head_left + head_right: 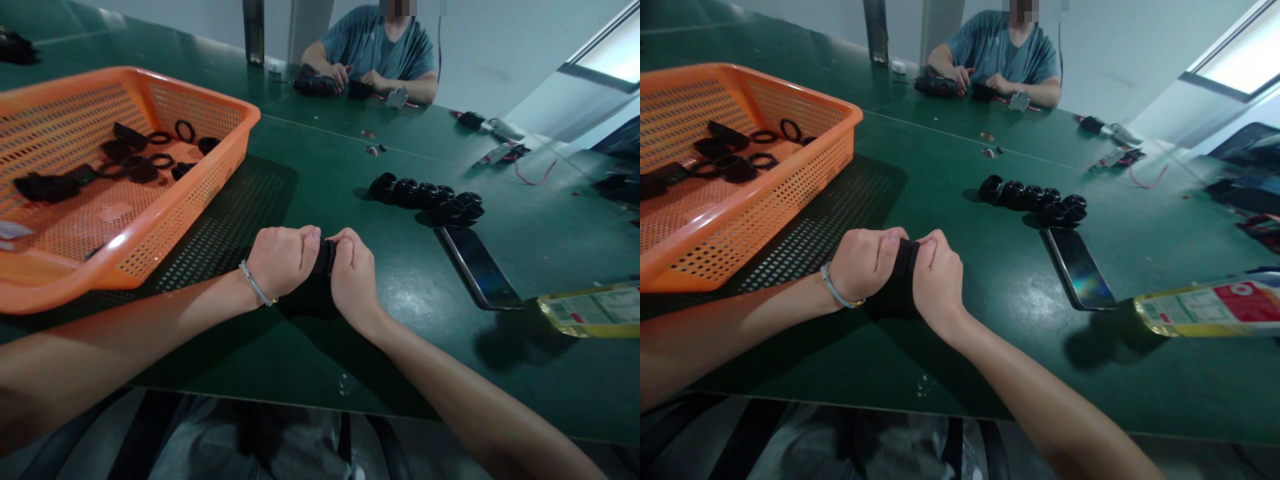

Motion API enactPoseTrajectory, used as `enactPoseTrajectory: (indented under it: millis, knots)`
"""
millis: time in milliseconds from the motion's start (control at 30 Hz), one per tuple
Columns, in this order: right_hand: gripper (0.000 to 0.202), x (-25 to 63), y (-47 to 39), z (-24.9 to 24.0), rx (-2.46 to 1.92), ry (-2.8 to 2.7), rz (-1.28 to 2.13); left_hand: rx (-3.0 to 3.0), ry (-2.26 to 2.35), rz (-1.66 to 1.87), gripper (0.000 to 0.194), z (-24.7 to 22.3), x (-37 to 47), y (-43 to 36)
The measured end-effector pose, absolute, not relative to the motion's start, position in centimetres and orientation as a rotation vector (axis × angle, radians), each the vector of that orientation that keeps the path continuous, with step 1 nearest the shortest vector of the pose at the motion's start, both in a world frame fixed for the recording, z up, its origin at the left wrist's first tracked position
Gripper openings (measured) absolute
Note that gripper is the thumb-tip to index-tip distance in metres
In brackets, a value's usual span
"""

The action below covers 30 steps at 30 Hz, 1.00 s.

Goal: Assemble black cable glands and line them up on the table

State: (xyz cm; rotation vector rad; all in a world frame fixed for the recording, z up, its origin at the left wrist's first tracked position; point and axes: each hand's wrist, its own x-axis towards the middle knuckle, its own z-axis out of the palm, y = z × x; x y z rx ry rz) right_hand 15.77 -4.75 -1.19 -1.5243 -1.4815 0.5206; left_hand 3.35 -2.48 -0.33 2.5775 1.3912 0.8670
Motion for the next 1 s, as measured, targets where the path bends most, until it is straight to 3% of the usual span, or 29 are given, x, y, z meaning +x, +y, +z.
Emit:
enactPoseTrajectory:
  millis: [400, 767, 1000]
  knots:
    - [0.021, 15.6, -4.7, -1.4, -1.520, -1.359, 0.697, 2.702, 1.320, 0.882, 0.053, -0.1, 3.2, -2.2]
    - [0.023, 16.9, -4.1, -1.3, -1.386, -1.648, 0.200, 2.023, 1.172, 0.778, 0.039, 0.1, 3.7, -2.3]
    - [0.021, 16.9, -4.5, -1.0, -1.285, -1.806, -0.010, 1.625, 1.121, 0.825, 0.056, 0.1, 4.1, -2.4]
